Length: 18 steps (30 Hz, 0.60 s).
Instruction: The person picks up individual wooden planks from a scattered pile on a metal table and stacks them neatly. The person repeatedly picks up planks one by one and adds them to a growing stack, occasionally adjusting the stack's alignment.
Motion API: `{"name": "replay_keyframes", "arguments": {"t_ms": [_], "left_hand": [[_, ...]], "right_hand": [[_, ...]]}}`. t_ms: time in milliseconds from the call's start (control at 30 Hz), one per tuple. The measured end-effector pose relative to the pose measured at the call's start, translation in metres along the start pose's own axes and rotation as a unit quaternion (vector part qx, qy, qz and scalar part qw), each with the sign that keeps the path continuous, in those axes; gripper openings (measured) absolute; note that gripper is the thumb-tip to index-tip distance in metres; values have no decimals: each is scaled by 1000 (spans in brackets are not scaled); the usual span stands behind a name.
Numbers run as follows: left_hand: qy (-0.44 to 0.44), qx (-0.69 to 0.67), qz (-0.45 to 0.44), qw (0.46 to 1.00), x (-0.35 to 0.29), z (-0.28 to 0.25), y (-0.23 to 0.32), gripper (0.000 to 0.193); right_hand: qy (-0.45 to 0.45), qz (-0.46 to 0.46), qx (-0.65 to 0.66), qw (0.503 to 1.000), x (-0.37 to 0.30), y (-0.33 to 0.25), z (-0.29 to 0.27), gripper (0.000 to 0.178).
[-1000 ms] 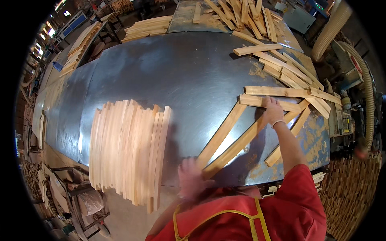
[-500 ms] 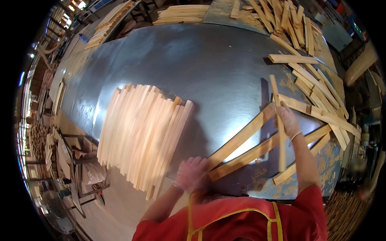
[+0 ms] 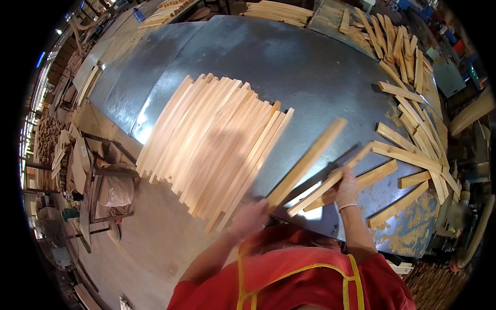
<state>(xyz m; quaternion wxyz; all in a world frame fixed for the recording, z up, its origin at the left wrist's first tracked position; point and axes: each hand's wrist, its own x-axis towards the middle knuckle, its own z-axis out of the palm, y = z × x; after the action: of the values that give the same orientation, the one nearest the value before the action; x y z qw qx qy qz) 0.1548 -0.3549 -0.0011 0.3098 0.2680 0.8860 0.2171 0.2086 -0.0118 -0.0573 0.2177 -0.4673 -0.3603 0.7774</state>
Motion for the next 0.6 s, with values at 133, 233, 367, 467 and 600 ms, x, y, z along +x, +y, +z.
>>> {"name": "replay_keyframes", "arguments": {"t_ms": [133,233,367,467,600], "left_hand": [[-167,10,-60,984,-56,-41,-21,66],[6,120,2,993,-68,-11,-40,71],[137,180,135,965,-25,-10,19,77],[120,116,141,976,11,27,54,82],[0,111,204,973,63,47,124,83]], "right_hand": [[-200,126,-348,907,-30,46,47,25],[-410,-43,-586,698,-20,103,98,40],[-479,-50,-504,717,29,126,91,50],[-353,-81,-541,759,-8,-33,92,43],[-31,-338,-783,522,112,-150,-35,49]]}}
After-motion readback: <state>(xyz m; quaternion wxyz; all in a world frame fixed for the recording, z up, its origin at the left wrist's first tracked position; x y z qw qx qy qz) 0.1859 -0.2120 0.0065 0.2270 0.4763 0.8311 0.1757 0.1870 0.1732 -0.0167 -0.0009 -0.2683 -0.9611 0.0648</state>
